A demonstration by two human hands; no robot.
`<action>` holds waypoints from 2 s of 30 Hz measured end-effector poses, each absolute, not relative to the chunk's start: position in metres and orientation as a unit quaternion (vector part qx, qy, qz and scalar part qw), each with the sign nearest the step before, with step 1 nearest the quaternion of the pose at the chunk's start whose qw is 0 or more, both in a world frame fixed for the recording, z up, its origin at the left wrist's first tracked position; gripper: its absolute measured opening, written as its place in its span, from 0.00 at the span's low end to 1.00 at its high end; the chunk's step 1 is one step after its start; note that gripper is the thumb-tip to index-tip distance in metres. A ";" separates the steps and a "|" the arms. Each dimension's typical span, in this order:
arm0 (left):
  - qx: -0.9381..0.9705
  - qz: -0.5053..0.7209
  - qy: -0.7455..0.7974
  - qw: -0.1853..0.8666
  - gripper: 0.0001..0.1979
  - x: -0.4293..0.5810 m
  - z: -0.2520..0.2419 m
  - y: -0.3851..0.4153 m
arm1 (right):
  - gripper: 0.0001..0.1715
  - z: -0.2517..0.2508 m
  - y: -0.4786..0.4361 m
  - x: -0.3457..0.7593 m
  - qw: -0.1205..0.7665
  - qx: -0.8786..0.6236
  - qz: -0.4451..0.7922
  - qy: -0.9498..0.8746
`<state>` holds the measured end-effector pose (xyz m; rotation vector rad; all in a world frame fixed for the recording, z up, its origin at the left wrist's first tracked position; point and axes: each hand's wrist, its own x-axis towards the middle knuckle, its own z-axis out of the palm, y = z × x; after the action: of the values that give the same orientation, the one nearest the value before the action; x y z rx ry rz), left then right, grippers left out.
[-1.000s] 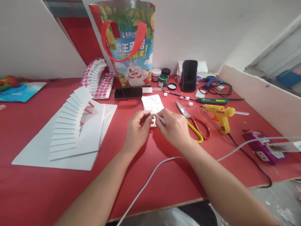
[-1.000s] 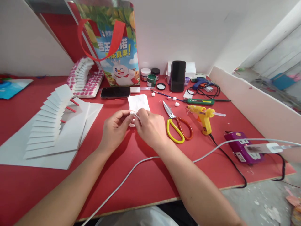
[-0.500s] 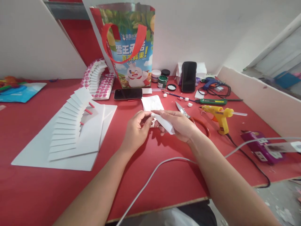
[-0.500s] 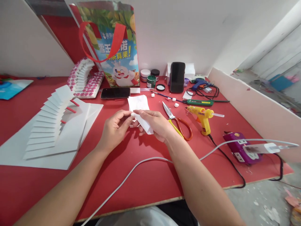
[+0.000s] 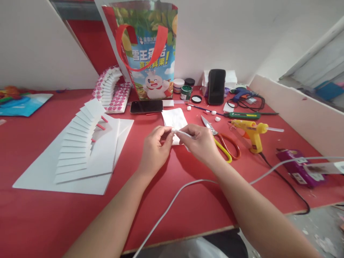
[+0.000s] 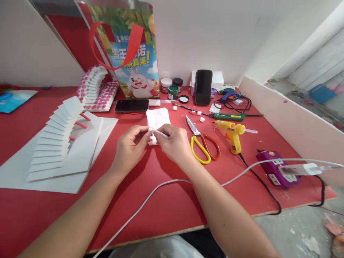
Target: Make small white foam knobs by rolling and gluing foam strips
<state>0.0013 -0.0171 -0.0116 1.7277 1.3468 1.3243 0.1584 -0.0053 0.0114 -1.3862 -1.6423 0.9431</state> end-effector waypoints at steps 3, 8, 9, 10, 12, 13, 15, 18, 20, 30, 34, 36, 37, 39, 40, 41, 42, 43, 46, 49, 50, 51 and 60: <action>0.675 0.503 0.493 0.222 0.08 0.002 -0.011 -0.018 | 0.14 0.009 -0.011 0.154 0.414 -0.512 0.310 -0.686; 0.722 0.501 0.468 0.094 0.09 0.004 -0.012 -0.021 | 0.12 0.010 -0.014 0.153 0.430 -0.482 0.251 -0.721; 0.727 0.500 0.464 0.079 0.10 0.005 -0.013 -0.021 | 0.12 0.010 -0.013 0.153 0.432 -0.483 0.248 -0.720; 0.730 0.501 0.459 0.070 0.11 0.005 -0.013 -0.022 | 0.12 0.011 -0.013 0.154 0.434 -0.485 0.247 -0.718; 0.734 0.506 0.447 0.073 0.12 0.006 -0.013 -0.023 | 0.11 0.012 -0.011 0.156 0.434 -0.487 0.257 -0.713; 0.731 0.513 0.441 0.085 0.12 0.006 -0.012 -0.023 | 0.11 0.012 -0.010 0.157 0.432 -0.487 0.266 -0.711; 0.713 0.532 0.438 0.131 0.10 0.005 -0.010 -0.022 | 0.11 0.014 -0.008 0.160 0.425 -0.484 0.290 -0.708; 0.670 0.549 0.445 0.227 0.06 0.001 -0.007 -0.019 | 0.11 0.016 -0.005 0.163 0.411 -0.474 0.336 -0.702; 0.652 0.540 0.447 0.287 0.05 -0.002 -0.006 -0.017 | 0.11 0.017 -0.004 0.165 0.408 -0.466 0.360 -0.698; 0.601 0.492 0.457 0.433 0.10 -0.001 -0.003 -0.019 | 0.25 0.019 0.001 0.165 0.395 -0.474 0.525 -0.587; 0.576 0.482 0.461 0.472 0.12 -0.002 -0.001 -0.018 | 0.30 0.022 0.004 0.168 0.377 -0.460 0.643 -0.482; 0.575 0.482 0.462 0.473 0.12 -0.002 0.000 -0.017 | 0.26 0.024 0.004 0.168 0.371 -0.461 0.633 -0.499; 0.576 0.484 0.461 0.471 0.12 -0.002 0.000 -0.016 | 0.24 0.025 0.003 0.168 0.370 -0.469 0.612 -0.518; 0.576 0.488 0.460 0.468 0.12 -0.002 -0.001 -0.016 | 0.20 0.025 0.000 0.166 0.370 -0.492 0.556 -0.559; 0.573 0.491 0.458 0.470 0.13 -0.001 -0.002 -0.016 | 0.18 0.025 -0.001 0.165 0.370 -0.503 0.527 -0.577; 0.569 0.494 0.457 0.473 0.13 0.000 -0.003 -0.016 | 0.17 0.023 -0.002 0.164 0.371 -0.512 0.499 -0.593; 0.565 0.498 0.457 0.474 0.14 0.001 -0.005 -0.017 | 0.16 0.022 -0.004 0.162 0.372 -0.520 0.471 -0.608; 0.563 0.502 0.461 0.468 0.14 0.002 -0.006 -0.017 | 0.15 0.019 -0.005 0.160 0.377 -0.527 0.440 -0.622; 0.573 0.517 0.479 0.419 0.13 0.004 -0.008 -0.019 | 0.12 0.013 -0.010 0.156 0.396 -0.530 0.369 -0.653; 0.598 0.526 0.488 0.358 0.12 0.004 -0.010 -0.021 | 0.11 0.010 -0.012 0.153 0.415 -0.503 0.386 -0.653; 0.609 0.529 0.489 0.333 0.11 0.004 -0.011 -0.021 | 0.11 0.010 -0.012 0.152 0.418 -0.495 0.401 -0.647; 0.621 0.532 0.488 0.305 0.10 0.004 -0.012 -0.022 | 0.11 0.010 -0.013 0.152 0.422 -0.490 0.413 -0.642; 0.628 0.553 0.464 0.290 0.08 0.003 -0.012 -0.021 | 0.12 0.018 -0.009 0.159 0.415 -0.481 0.409 -0.655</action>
<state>0.0034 -0.0209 -0.0119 1.6753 1.2390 1.4766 0.1591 -0.0089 0.0176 -1.2098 -1.6463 1.0265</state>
